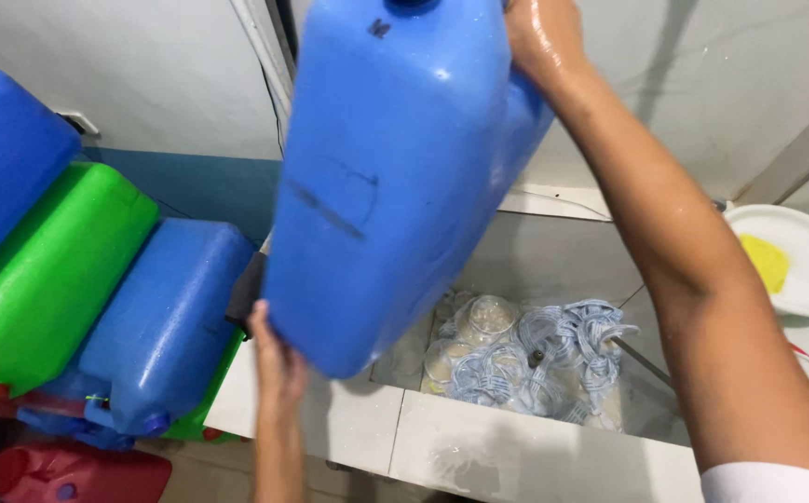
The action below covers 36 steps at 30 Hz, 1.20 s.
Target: The person washes several large blue plastic containers in a sink. They scrub the exterior with a sponge, rinse the interior and exterior with running water, and use a brush to clean the inside. After cleaning, the containers are capped and placed on the floor among other similar containers.
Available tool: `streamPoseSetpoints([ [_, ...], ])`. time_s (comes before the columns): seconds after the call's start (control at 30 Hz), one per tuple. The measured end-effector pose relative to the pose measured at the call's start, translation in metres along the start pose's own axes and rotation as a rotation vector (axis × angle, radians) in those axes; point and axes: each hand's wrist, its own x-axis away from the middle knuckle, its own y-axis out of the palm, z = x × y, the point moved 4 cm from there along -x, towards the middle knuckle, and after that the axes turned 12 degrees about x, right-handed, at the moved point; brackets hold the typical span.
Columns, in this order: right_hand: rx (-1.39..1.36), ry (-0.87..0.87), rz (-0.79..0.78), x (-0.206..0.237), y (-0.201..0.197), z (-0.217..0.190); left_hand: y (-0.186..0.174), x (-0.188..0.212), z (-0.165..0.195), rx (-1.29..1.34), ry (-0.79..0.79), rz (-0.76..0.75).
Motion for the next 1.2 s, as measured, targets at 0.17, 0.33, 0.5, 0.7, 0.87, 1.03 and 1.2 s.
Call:
streamPoseSetpoints([
  [0.17,0.273,-0.039,-0.198,0.033,0.009,-0.011,0.003,0.032,-0.067,0.098,-0.329,-0.011],
  [0.33,0.161,-0.014,-0.202,0.028,-0.003,-0.031,-0.032,0.029,0.042,-0.036,-0.233,0.073],
  [0.5,0.178,-0.07,-0.154,0.005,0.013,-0.015,0.025,0.016,-0.014,0.023,-0.104,0.041],
  [0.7,0.134,0.133,-0.463,0.078,0.035,0.107,0.046,0.028,0.0,0.061,-0.282,0.034],
  [0.87,-0.684,0.532,-0.192,0.222,0.012,0.184,0.182,-0.009,0.044,-0.162,0.253,-0.492],
  [1.03,-1.139,0.865,-0.002,0.36,0.046,0.14,0.277,-0.059,-0.007,-0.255,0.262,-0.769],
  [1.2,-1.264,1.052,-0.03,0.41,0.079,0.098,0.15,-0.148,-0.028,-0.612,0.598,0.108],
])
